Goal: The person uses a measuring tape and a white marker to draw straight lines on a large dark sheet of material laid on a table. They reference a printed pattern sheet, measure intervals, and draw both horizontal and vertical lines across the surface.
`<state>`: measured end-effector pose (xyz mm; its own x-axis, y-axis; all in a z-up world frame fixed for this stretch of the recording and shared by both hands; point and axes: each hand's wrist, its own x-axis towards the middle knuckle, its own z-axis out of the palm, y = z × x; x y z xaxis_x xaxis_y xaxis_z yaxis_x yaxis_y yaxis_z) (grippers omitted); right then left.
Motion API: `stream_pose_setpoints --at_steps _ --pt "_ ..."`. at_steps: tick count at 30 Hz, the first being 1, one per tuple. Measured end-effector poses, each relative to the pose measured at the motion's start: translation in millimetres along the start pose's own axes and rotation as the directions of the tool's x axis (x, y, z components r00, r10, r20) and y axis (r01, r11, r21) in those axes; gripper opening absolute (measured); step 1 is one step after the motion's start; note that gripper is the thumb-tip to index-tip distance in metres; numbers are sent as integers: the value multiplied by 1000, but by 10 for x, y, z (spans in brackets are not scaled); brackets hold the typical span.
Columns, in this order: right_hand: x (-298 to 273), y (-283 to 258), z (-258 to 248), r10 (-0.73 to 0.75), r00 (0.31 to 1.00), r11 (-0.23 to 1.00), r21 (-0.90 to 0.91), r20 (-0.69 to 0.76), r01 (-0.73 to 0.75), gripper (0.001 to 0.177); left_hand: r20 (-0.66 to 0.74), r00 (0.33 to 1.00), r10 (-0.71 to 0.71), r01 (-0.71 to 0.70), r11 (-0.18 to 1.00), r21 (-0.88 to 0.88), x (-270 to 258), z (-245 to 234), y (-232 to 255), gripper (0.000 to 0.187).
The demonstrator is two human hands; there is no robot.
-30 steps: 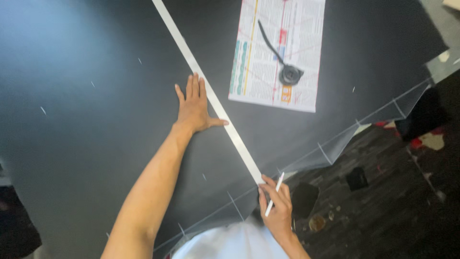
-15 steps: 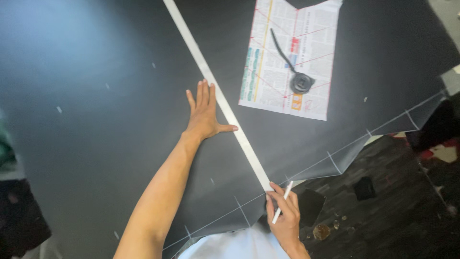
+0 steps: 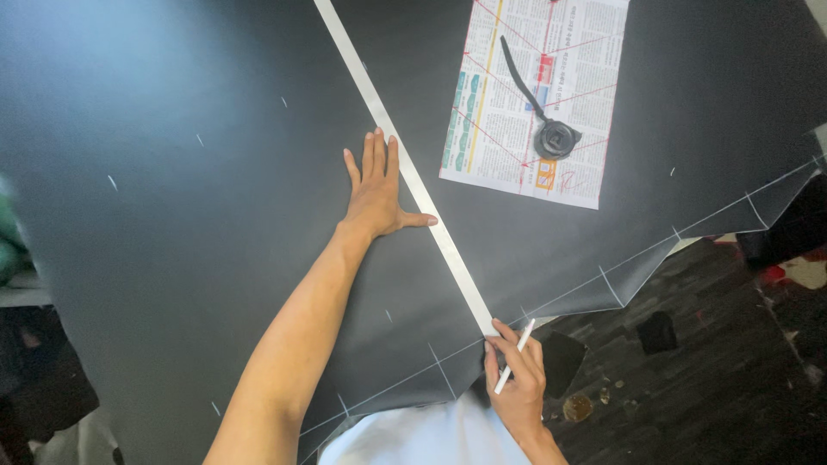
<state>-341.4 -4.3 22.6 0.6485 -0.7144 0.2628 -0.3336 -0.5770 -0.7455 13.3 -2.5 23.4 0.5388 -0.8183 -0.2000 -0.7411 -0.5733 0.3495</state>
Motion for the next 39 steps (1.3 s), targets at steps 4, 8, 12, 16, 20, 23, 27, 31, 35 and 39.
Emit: stream_pose_setpoints --at_steps 4,8,12,16,20,23,27,31,35,39 --pt "-16 -12 10 2 1000 1000 -9 14 -2 19 12 1000 -14 14 1000 3 13 -9 13 163" --pt "-18 -2 17 -33 999 999 -40 -4 32 19 21 999 -26 25 999 27 28 -27 39 165" --pt "-21 -12 29 20 1000 1000 -11 23 -20 20 57 997 -50 44 995 88 41 -45 59 165" --pt "-44 -7 -60 185 979 983 -8 91 -185 33 89 994 -62 47 986 160 63 -56 118 167" --pt "78 178 -217 340 938 858 385 72 -341 47 138 986 -94 55 963 263 112 -53 153 167" --pt "242 336 -266 345 926 801 468 151 -374 45 135 985 -105 61 954 295 127 -20 154 168" --pt "591 385 -122 356 891 819 365 282 -443 32 129 986 -102 57 947 316 138 -23 156 168" --pt "757 289 -14 345 867 745 456 361 -486 19 113 988 -107 67 948 312 143 -1 161 169" --pt "811 268 -18 367 845 786 356 388 -505 21 113 987 -117 76 946 315 141 33 167 168" --pt "1054 265 83 355 846 820 302 398 -486 19 82 986 -143 106 930 352 141 6 206 167"
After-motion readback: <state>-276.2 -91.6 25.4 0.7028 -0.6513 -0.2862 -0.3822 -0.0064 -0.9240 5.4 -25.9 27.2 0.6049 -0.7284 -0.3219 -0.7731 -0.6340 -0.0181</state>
